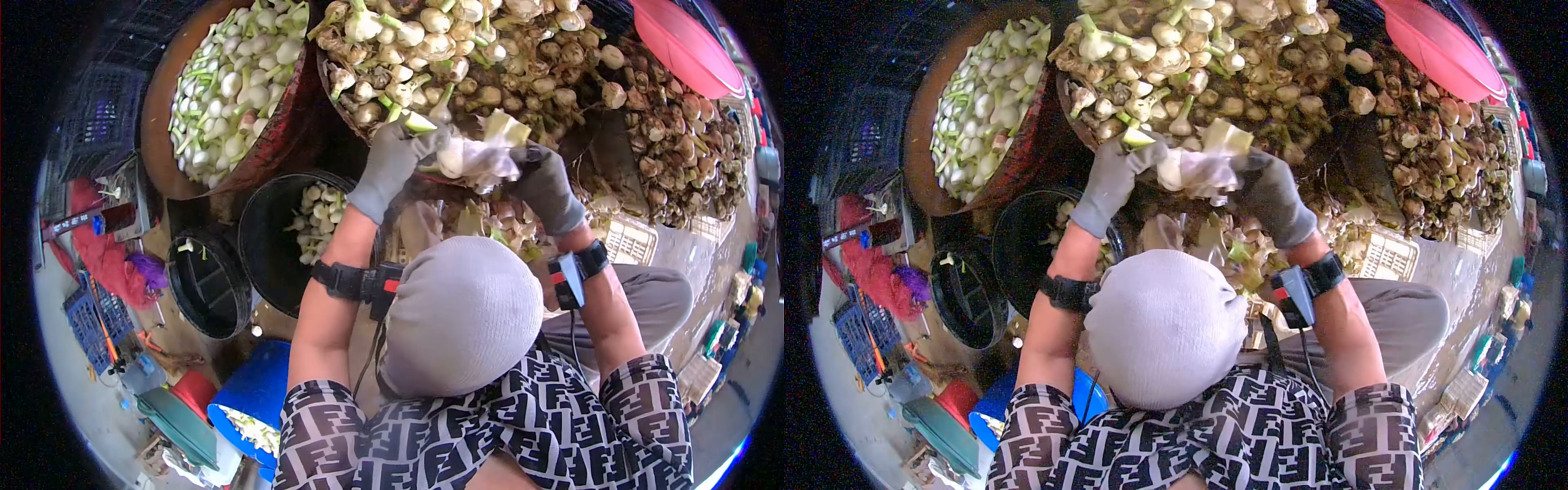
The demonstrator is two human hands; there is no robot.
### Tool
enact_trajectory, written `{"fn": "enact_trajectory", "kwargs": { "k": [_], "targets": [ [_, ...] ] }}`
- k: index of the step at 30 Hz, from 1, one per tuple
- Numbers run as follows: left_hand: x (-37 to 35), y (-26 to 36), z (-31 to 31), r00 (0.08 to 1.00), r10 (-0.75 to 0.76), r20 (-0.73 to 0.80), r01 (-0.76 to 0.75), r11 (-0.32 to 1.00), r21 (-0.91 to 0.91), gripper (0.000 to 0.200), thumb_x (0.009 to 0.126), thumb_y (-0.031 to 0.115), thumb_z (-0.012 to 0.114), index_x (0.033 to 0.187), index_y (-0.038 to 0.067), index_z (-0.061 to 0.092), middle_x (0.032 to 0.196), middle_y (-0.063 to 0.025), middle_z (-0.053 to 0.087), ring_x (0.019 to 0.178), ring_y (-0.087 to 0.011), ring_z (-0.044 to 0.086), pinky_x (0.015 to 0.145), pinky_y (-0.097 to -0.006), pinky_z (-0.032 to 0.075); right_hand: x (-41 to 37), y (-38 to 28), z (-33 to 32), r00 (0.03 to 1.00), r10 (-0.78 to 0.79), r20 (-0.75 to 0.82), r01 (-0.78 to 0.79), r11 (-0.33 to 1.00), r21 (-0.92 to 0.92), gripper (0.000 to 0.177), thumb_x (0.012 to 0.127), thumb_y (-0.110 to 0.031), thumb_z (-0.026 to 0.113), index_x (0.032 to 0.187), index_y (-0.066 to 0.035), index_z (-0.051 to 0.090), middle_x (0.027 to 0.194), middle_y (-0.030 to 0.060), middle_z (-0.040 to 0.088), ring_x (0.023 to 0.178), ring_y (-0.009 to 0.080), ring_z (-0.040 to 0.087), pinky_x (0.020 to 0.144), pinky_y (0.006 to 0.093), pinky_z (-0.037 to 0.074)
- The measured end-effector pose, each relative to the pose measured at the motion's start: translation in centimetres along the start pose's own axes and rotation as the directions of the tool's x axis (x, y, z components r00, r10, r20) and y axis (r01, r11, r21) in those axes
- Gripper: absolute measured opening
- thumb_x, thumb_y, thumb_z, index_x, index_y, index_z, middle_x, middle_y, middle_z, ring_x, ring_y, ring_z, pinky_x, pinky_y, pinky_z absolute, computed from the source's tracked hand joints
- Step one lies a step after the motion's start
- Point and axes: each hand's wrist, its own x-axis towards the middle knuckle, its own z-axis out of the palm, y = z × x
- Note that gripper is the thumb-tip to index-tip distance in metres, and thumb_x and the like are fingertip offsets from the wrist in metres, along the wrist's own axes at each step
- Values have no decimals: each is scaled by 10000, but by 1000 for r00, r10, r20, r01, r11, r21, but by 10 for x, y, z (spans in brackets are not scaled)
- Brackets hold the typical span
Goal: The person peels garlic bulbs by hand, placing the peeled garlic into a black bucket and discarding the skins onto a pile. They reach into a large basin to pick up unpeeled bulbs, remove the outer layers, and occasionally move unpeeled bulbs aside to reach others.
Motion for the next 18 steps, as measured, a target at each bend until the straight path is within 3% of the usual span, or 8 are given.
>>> {"fn": "enact_trajectory", "kwargs": {
  "k": [3,5,8,10,12,14,17,18],
  "targets": [
    [-6,1,-4,980,129,153,-83,957,-277,249,817,166,612,998,-2,585,923,-80,628,881,-169,590,841,-294,454,-16,7,-21,992,-75,-100,62,989,-131,271,625,-133,753,852,-40,637,770,58,650,680,126,603,643,253,477],
    [-8,-1,-8,970,139,199,-42,903,-427,265,832,190,587,1013,-2,568,1001,-100,605,943,-188,572,854,-315,455,-30,14,-34,994,53,-93,-67,986,-155,277,611,-154,765,829,-41,635,772,69,649,685,145,607,657,259,480],
    [-4,-6,-14,938,297,178,-185,864,-468,304,853,236,549,1035,-7,556,1094,-127,569,1006,-202,548,820,-368,476,-61,47,-45,961,256,107,-230,950,-211,278,615,-159,752,834,-43,626,760,56,649,661,162,604,640,278,486],
    [-2,-3,-21,969,210,126,-51,675,-736,300,849,230,555,1045,3,557,1101,-120,568,1017,-215,543,807,-382,481,-78,66,-44,830,451,329,-446,890,-95,267,633,-154,723,858,-53,619,768,71,648,675,198,610,632,297,487],
    [-2,2,-35,998,36,48,26,463,-886,300,846,214,559,1076,21,550,1109,-102,569,1006,-235,551,777,-390,492,-95,65,-43,757,511,407,-396,854,-336,237,662,-133,679,878,-59,614,783,91,644,697,234,614,634,316,488],
    [15,-10,-63,980,-56,-193,-150,439,-886,323,826,219,587,1087,33,542,1077,-85,582,939,-217,575,706,-339,512,-91,23,-35,810,458,366,0,624,-781,196,702,-96,622,895,-63,612,806,117,638,729,268,615,644,334,487],
    [25,-18,-115,981,34,-192,-194,247,-949,328,800,226,620,1052,31,544,958,-72,599,812,-176,588,638,-278,510,-46,9,-43,684,679,267,-275,579,-768,212,734,-81,573,942,-73,612,870,158,625,795,292,612,693,343,483],
    [25,-14,-131,974,55,-218,-225,237,-945,340,802,244,615,1049,25,538,917,-67,594,784,-170,584,624,-274,507,-36,19,-47,817,515,259,-238,711,-662,250,733,-84,571,980,-89,607,884,157,626,799,284,614,699,342,482]
  ]
}}
